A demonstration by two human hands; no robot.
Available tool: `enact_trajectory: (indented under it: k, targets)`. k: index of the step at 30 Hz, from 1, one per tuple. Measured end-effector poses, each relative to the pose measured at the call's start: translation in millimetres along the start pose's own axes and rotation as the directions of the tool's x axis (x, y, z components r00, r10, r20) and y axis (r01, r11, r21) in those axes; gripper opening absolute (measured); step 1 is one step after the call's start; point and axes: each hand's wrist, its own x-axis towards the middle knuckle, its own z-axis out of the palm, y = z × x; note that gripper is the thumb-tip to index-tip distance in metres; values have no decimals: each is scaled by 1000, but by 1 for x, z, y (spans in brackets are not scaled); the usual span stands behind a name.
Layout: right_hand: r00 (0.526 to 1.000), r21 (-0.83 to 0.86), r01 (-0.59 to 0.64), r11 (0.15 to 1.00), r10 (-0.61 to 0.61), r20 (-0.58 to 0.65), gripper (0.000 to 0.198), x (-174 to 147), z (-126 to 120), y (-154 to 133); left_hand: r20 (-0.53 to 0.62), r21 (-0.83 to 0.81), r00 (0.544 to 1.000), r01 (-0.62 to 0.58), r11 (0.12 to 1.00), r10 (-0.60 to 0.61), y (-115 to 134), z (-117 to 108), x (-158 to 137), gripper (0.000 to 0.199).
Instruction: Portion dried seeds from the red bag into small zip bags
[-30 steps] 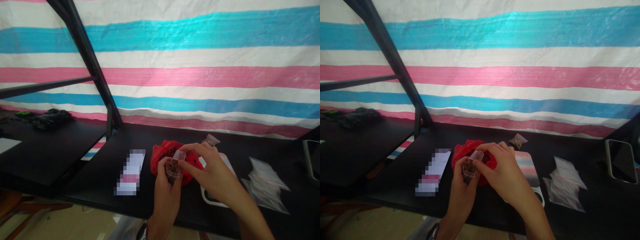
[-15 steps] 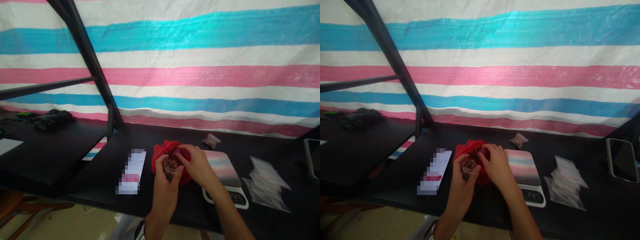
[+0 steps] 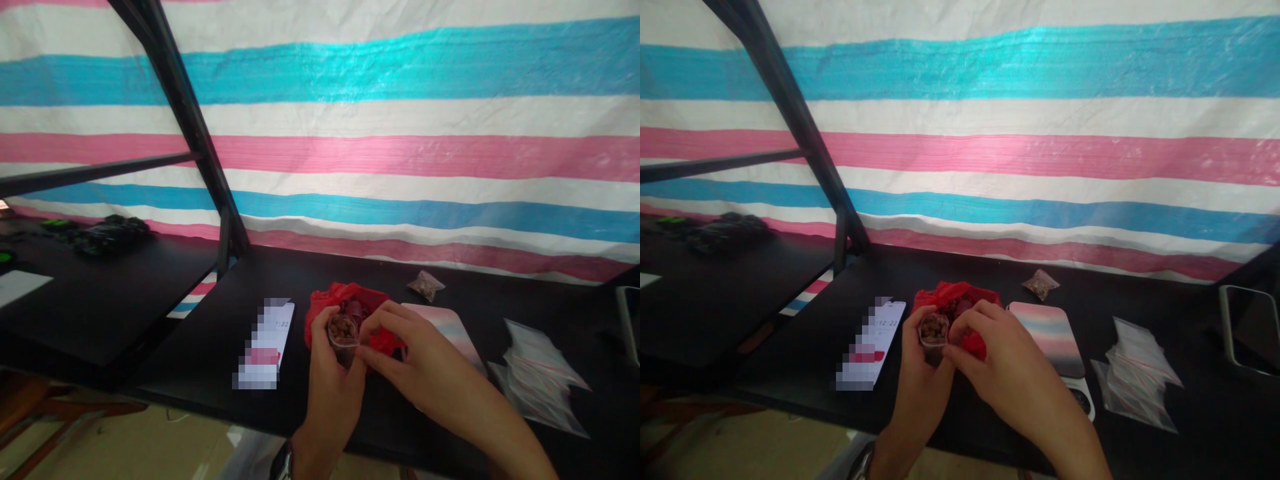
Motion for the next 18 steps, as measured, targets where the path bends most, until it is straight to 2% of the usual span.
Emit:
enact_trajectory:
  k: [5, 7, 9, 13, 15, 18]
  targets:
    - [992, 30, 30, 999, -26, -125, 11, 5, -1, 0, 95, 45, 991, -100, 994, 95, 5, -1, -6, 65]
    - [981, 51, 32, 998, -22, -193, 10, 8, -2, 3, 133, 10, 987, -92, 996, 89, 6, -3, -6, 71]
    - [972, 83, -8, 997, 27, -235, 11, 12, 1, 8, 137, -68, 990, -26, 997, 36, 5, -4, -4, 73]
    - [959, 136, -141, 981, 169, -225, 14, 25, 16, 23, 106, -224, 986, 150, 963, -129, -4, -1, 9, 79]
    - [954, 118, -203, 972, 223, -199, 15, 30, 26, 32, 81, -250, 978, 207, 946, -193, -10, 1, 15, 80]
    - [953, 76, -250, 965, 260, -155, 19, 33, 36, 40, 42, -211, 976, 218, 953, -214, -15, 1, 21, 77]
